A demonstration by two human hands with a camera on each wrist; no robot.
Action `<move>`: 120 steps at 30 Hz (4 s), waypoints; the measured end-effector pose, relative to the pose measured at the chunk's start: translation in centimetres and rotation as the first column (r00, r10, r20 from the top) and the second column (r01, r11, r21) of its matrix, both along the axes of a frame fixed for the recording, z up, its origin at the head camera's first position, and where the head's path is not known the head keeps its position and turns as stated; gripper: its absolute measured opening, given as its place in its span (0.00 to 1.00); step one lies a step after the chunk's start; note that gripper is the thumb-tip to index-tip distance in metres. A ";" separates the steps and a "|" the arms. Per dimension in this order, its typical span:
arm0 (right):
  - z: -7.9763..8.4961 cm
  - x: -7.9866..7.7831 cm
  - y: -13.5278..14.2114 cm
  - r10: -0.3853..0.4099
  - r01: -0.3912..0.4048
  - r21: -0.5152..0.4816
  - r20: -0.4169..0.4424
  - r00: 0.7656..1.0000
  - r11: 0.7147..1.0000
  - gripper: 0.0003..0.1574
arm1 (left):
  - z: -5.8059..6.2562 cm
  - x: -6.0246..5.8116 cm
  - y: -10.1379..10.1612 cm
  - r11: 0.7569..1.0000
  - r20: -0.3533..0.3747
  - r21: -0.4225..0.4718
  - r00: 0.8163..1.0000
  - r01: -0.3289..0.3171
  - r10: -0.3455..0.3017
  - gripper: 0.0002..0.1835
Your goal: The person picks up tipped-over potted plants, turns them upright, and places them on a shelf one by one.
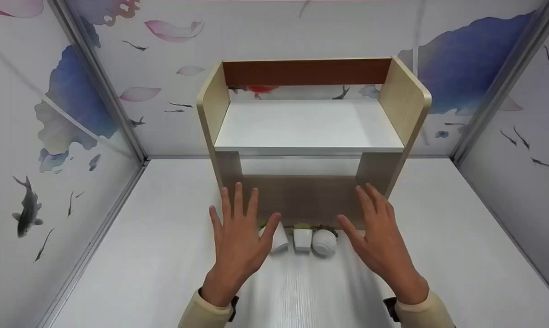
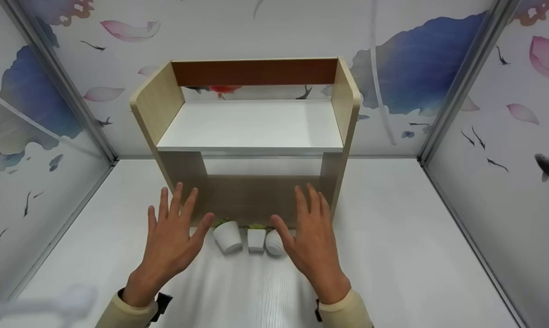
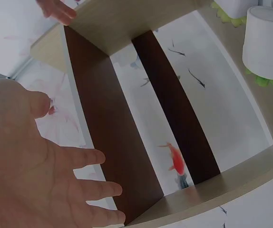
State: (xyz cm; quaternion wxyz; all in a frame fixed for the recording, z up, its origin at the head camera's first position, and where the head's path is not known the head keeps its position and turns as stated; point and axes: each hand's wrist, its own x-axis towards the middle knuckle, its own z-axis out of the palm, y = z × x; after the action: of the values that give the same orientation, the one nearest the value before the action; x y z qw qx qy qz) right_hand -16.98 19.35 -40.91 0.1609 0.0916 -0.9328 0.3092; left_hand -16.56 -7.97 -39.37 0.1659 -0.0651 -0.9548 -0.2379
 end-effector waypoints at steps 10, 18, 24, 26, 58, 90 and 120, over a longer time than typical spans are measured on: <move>-2.4 -0.9 -0.1 0.033 -0.026 -0.076 0.087 0.996 0.997 0.50 | -2.0 -1.3 0.3 0.991 0.036 0.122 0.997 0.060 -0.065 0.40; -4.8 -1.8 -0.1 0.033 -0.019 -0.089 0.162 0.986 0.996 0.51 | -3.6 -2.8 -0.5 0.987 0.054 0.160 0.998 0.015 -0.024 0.40; -5.8 -2.1 -0.3 0.037 -0.019 -0.090 0.209 0.977 0.996 0.54 | -3.9 -4.4 -1.9 0.975 0.035 0.205 0.996 -0.085 0.080 0.44; -6.0 -2.1 -0.3 0.038 -0.019 -0.088 0.222 0.974 0.996 0.54 | -4.0 -4.9 -2.4 0.968 0.038 0.227 0.994 -0.112 0.106 0.46; -10.9 -4.2 -1.6 0.039 0.007 -0.120 0.379 0.924 0.993 0.51 | -5.2 -11.8 -4.6 0.802 -0.193 0.590 0.947 -0.097 0.257 0.20; -11.6 -4.5 -1.4 -0.031 0.080 -0.157 0.292 0.956 0.984 0.37 | -5.9 -11.9 -4.4 0.811 -0.197 0.570 0.937 -0.131 0.290 0.19; -11.5 -2.8 0.0 -0.045 0.085 -0.125 0.293 0.955 0.988 0.50 | -5.7 -11.9 -4.3 0.821 -0.203 0.555 0.935 -0.134 0.289 0.19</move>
State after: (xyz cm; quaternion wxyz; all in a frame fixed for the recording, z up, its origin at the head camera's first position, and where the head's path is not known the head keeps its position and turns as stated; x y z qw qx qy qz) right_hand -19.79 19.38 -52.38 0.0388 0.0031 -0.9255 0.3768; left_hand -28.49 -12.30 -45.11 0.3354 0.0580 -0.8193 -0.4614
